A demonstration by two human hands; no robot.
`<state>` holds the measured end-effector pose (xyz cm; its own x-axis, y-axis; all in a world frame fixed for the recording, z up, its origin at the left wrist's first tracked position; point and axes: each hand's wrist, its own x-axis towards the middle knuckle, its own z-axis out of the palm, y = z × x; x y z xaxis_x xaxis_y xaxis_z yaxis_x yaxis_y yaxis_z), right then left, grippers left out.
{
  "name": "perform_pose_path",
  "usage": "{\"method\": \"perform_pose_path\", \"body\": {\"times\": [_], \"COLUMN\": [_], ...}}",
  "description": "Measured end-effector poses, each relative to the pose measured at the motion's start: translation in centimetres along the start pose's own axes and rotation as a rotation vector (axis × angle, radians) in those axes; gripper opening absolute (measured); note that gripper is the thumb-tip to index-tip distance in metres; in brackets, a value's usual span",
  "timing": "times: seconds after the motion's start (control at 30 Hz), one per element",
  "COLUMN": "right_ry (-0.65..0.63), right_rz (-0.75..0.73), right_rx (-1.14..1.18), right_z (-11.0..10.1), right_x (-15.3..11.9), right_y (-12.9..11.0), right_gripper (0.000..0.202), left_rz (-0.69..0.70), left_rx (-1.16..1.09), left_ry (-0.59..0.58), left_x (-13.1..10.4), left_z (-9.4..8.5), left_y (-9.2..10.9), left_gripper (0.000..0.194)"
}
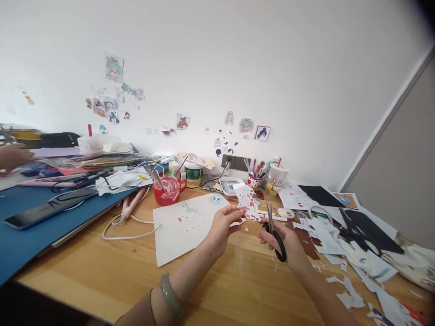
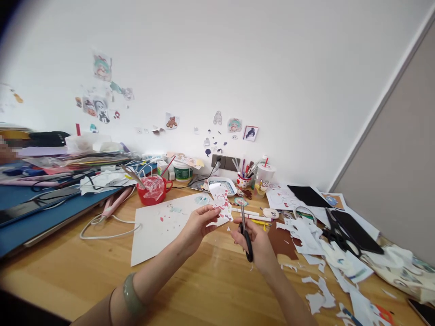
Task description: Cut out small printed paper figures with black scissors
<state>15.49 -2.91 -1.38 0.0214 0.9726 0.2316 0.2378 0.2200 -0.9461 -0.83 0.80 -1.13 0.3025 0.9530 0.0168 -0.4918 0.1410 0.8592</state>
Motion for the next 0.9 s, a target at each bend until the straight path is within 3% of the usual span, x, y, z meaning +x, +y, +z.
{"method": "perform_pose_path", "body": {"times": [0.33,0.47,0.53,0.7,0.9], "right_ry": [0.132,0.129,0.092,-0.138,0.042], "right_rz": [-0.067,-0.093,-0.067,0.012,0.009], "right_rx": [0.093,-0.006,-0.034,-0.04,-0.157], "right_z": [-0.1,-0.1,-0.2,-0.4,-1.1], "right_x": [-0.3,-0.4,-0.4,-0.4,0.5], "right_y": [-1.2,-1.3,-1.1,-0.7,-0.5], "right_gripper": [0.039,0.038,0.036,0.03,0.033], "left_rz": [-0.05,-0.104,-0.097,-0.018,-0.143], "left_rx": [0.093,0.151,0.17,0.175,0.185], "left_ry": [-0.033,-0.083,-0.106,-0.093,0.037], "left_x": [-0.5,-0.6,-0.5,-0.1,0.4], "left_z": [0.6,0.9,0.9,0.6,-0.1], "left_y": [-0.9,-1.4,-1.2,-0.4,-1.3], "left_gripper": [0.024,0.023,0.025,0.023,0.022]}}
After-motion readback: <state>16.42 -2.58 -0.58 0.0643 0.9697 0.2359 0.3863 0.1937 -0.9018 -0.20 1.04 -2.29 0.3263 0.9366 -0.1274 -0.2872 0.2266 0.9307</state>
